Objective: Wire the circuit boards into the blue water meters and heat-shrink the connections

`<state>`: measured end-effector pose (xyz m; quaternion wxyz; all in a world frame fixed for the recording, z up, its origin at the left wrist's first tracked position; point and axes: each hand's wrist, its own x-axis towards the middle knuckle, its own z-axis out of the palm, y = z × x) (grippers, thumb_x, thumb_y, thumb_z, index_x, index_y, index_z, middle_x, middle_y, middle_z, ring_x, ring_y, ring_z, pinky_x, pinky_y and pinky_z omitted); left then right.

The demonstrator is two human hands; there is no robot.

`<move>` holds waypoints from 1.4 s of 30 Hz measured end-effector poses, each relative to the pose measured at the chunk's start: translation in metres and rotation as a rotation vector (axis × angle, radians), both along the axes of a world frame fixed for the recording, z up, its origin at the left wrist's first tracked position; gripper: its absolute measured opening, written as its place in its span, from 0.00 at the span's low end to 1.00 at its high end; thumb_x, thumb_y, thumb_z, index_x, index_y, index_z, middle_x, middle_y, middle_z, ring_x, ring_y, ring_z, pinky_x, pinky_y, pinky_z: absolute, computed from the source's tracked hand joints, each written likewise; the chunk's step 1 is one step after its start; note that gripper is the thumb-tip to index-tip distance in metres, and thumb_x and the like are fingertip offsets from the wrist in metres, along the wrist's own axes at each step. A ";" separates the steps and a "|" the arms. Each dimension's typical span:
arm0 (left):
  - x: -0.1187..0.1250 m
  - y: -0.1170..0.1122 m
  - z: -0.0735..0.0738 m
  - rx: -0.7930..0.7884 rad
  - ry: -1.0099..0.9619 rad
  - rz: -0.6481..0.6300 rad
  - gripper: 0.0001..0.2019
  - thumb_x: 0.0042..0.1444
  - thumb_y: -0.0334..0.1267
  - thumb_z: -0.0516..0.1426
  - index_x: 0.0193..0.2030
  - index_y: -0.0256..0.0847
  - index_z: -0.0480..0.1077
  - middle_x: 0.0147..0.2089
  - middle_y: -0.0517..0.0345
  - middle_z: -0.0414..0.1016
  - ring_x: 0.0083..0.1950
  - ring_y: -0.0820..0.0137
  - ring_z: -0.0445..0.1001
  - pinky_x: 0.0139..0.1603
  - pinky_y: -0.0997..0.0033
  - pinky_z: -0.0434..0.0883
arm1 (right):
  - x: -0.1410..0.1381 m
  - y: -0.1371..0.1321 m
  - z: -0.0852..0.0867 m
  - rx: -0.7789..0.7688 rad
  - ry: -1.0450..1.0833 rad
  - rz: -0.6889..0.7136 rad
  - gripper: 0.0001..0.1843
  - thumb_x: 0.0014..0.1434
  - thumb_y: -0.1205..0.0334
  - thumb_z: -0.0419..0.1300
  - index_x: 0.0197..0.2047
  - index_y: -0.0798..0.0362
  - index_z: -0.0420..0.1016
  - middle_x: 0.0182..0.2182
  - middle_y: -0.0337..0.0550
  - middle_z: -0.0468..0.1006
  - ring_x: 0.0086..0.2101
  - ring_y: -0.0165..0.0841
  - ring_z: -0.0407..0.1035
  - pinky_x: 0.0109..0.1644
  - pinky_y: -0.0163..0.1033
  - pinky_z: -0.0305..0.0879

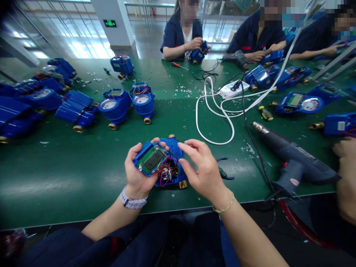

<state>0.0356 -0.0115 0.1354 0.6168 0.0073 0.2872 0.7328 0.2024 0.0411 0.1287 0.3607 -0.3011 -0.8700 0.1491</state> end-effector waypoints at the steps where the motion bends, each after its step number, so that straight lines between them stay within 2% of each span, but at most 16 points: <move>1: 0.002 -0.001 -0.001 0.015 0.029 0.009 0.20 0.59 0.45 0.48 0.36 0.35 0.76 0.33 0.51 0.80 0.37 0.67 0.79 0.47 0.67 0.74 | -0.005 -0.007 0.004 0.032 0.003 0.040 0.18 0.65 0.66 0.55 0.58 0.53 0.69 0.53 0.54 0.70 0.53 0.39 0.66 0.57 0.50 0.66; 3: 0.006 -0.004 -0.003 0.053 0.104 0.037 0.18 0.59 0.45 0.48 0.36 0.36 0.76 0.34 0.52 0.80 0.38 0.68 0.78 0.46 0.68 0.73 | -0.015 -0.018 0.006 0.044 0.019 0.064 0.17 0.65 0.68 0.55 0.57 0.53 0.69 0.52 0.54 0.70 0.53 0.40 0.65 0.56 0.50 0.66; 5: 0.010 -0.009 -0.004 0.109 0.200 0.072 0.18 0.58 0.46 0.49 0.36 0.37 0.76 0.34 0.52 0.79 0.39 0.67 0.77 0.46 0.68 0.72 | -0.023 -0.026 0.005 -0.025 0.087 0.002 0.13 0.64 0.68 0.55 0.52 0.53 0.70 0.48 0.52 0.72 0.50 0.39 0.67 0.54 0.50 0.67; 8: 0.016 -0.015 -0.005 0.199 0.338 0.112 0.17 0.56 0.48 0.51 0.36 0.39 0.76 0.36 0.52 0.78 0.41 0.64 0.76 0.48 0.65 0.72 | -0.031 -0.033 0.003 -0.206 0.221 -0.107 0.05 0.63 0.64 0.57 0.44 0.52 0.70 0.41 0.47 0.73 0.39 0.35 0.69 0.42 0.43 0.69; 12: 0.019 -0.019 -0.006 0.255 0.448 0.117 0.17 0.55 0.49 0.53 0.36 0.40 0.77 0.38 0.53 0.78 0.43 0.63 0.75 0.49 0.65 0.71 | -0.027 -0.034 0.003 -0.366 0.239 -0.117 0.07 0.63 0.61 0.57 0.44 0.52 0.71 0.39 0.44 0.74 0.30 0.30 0.67 0.33 0.37 0.68; 14: 0.016 -0.021 -0.007 0.229 0.442 0.098 0.17 0.55 0.48 0.53 0.37 0.39 0.77 0.38 0.53 0.78 0.42 0.65 0.75 0.48 0.67 0.71 | -0.015 -0.029 0.000 -0.286 0.137 -0.163 0.09 0.65 0.60 0.56 0.46 0.53 0.70 0.40 0.45 0.75 0.33 0.31 0.70 0.35 0.37 0.70; 17: 0.008 -0.025 -0.014 0.141 0.380 0.099 0.18 0.55 0.48 0.52 0.39 0.38 0.77 0.37 0.52 0.79 0.39 0.67 0.76 0.43 0.71 0.72 | 0.017 -0.020 -0.016 -0.143 -0.054 -0.279 0.09 0.65 0.60 0.55 0.45 0.54 0.71 0.41 0.49 0.77 0.41 0.38 0.72 0.44 0.45 0.71; 20: -0.003 -0.031 -0.025 0.024 0.260 0.119 0.18 0.55 0.47 0.52 0.39 0.36 0.77 0.36 0.51 0.79 0.38 0.67 0.77 0.40 0.72 0.74 | 0.054 -0.015 -0.043 -0.121 -0.208 -0.340 0.09 0.63 0.60 0.55 0.44 0.54 0.72 0.41 0.52 0.79 0.43 0.45 0.72 0.48 0.54 0.70; 23: -0.011 -0.035 -0.035 -0.110 0.088 0.118 0.17 0.56 0.45 0.52 0.40 0.36 0.77 0.37 0.51 0.80 0.38 0.66 0.79 0.39 0.70 0.75 | 0.085 -0.014 -0.070 -0.108 -0.331 -0.399 0.12 0.63 0.57 0.55 0.44 0.57 0.72 0.49 0.62 0.76 0.49 0.53 0.71 0.51 0.60 0.69; 26: -0.015 -0.035 -0.035 -0.181 -0.004 0.124 0.18 0.59 0.46 0.51 0.41 0.37 0.76 0.37 0.51 0.81 0.38 0.66 0.79 0.38 0.70 0.75 | 0.103 -0.017 -0.088 -0.094 -0.396 -0.443 0.15 0.62 0.54 0.55 0.41 0.58 0.72 0.56 0.70 0.70 0.55 0.58 0.67 0.53 0.63 0.67; 30: -0.017 -0.033 -0.031 -0.186 -0.029 0.099 0.21 0.62 0.49 0.48 0.43 0.35 0.76 0.37 0.51 0.81 0.38 0.66 0.79 0.37 0.70 0.75 | 0.112 -0.023 -0.093 -0.002 -0.495 -0.464 0.13 0.65 0.56 0.51 0.37 0.55 0.72 0.63 0.66 0.63 0.62 0.58 0.57 0.60 0.68 0.57; 33: -0.016 -0.030 -0.031 -0.185 -0.018 0.102 0.23 0.63 0.50 0.47 0.42 0.34 0.76 0.36 0.51 0.81 0.38 0.67 0.79 0.39 0.70 0.75 | 0.114 -0.024 -0.087 0.034 -0.514 -0.382 0.14 0.65 0.57 0.48 0.33 0.53 0.69 0.63 0.62 0.65 0.64 0.55 0.55 0.63 0.69 0.50; 35: -0.016 -0.029 -0.033 -0.181 -0.002 0.104 0.23 0.62 0.50 0.47 0.42 0.34 0.76 0.35 0.50 0.81 0.38 0.67 0.79 0.40 0.70 0.75 | 0.113 -0.022 -0.080 -0.091 -0.404 -0.335 0.15 0.64 0.54 0.48 0.29 0.50 0.66 0.59 0.59 0.71 0.62 0.53 0.59 0.64 0.68 0.49; 38: -0.014 -0.028 -0.033 -0.173 0.030 0.099 0.24 0.62 0.51 0.47 0.42 0.34 0.76 0.35 0.50 0.81 0.37 0.67 0.79 0.40 0.70 0.74 | 0.109 -0.016 -0.066 -0.559 -0.050 -0.334 0.17 0.61 0.46 0.53 0.30 0.49 0.70 0.51 0.54 0.78 0.58 0.51 0.65 0.66 0.66 0.49; 40: -0.013 -0.027 -0.031 -0.181 0.046 0.101 0.24 0.62 0.51 0.47 0.41 0.34 0.77 0.34 0.51 0.81 0.36 0.68 0.79 0.39 0.71 0.74 | 0.105 -0.013 -0.057 -0.843 0.166 -0.309 0.20 0.60 0.41 0.53 0.35 0.48 0.74 0.47 0.52 0.80 0.55 0.50 0.69 0.64 0.64 0.55; 42: -0.013 -0.026 -0.028 -0.194 0.059 0.101 0.24 0.62 0.51 0.47 0.40 0.34 0.77 0.33 0.51 0.81 0.35 0.68 0.79 0.37 0.71 0.73 | 0.098 -0.014 -0.049 -0.983 0.272 -0.240 0.24 0.62 0.38 0.50 0.41 0.47 0.76 0.47 0.50 0.81 0.53 0.48 0.72 0.62 0.61 0.62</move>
